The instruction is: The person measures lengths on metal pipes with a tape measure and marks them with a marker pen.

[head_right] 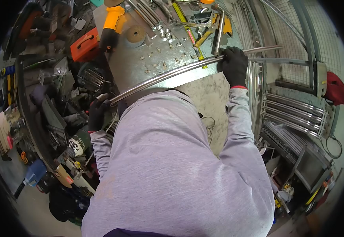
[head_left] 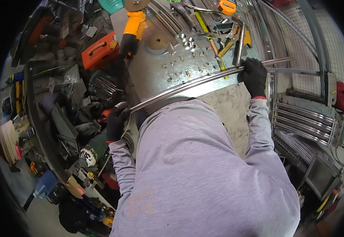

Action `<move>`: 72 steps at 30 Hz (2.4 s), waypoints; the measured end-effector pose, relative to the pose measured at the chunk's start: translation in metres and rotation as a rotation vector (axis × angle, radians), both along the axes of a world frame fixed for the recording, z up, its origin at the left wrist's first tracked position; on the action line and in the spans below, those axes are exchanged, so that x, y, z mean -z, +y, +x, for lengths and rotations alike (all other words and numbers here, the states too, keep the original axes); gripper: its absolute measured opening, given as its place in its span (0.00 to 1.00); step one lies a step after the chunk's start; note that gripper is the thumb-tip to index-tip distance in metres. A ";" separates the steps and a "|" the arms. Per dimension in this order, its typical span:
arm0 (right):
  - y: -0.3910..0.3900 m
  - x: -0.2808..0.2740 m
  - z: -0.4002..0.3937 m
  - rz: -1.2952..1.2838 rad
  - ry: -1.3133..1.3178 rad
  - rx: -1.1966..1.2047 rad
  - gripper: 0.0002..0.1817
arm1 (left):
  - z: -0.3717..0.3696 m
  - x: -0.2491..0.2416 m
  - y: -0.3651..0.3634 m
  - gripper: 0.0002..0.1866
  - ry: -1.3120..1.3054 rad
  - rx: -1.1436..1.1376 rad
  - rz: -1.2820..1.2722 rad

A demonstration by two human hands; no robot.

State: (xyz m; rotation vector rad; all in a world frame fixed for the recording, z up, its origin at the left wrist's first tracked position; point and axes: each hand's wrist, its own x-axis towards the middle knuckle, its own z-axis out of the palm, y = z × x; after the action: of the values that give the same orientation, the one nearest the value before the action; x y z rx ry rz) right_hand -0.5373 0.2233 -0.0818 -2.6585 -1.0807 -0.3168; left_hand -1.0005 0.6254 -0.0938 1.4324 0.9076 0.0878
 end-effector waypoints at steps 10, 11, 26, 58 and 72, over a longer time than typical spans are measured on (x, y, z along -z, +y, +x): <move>-0.013 -0.003 -0.009 0.006 0.025 -0.033 0.20 | -0.014 0.004 -0.013 0.23 0.087 -0.018 0.080; -0.015 0.000 -0.009 -0.002 0.022 -0.028 0.20 | -0.018 0.008 -0.011 0.23 0.084 -0.012 0.073; 0.024 -0.032 -0.033 0.382 0.085 0.099 0.20 | 0.002 -0.019 -0.014 0.21 0.090 0.031 0.154; 0.062 0.060 -0.067 0.737 -0.075 0.551 0.22 | 0.401 -0.066 -0.102 0.30 -0.168 0.743 1.182; 0.058 0.058 -0.070 0.666 -0.087 0.595 0.20 | 0.443 -0.057 -0.171 0.53 0.295 0.941 1.247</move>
State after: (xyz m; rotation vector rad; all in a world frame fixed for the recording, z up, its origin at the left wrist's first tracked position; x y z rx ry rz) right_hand -0.6071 0.2816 -0.1393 -2.2779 -0.1083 -0.7537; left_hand -0.5572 0.4542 -0.0366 2.9703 0.2376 -0.3344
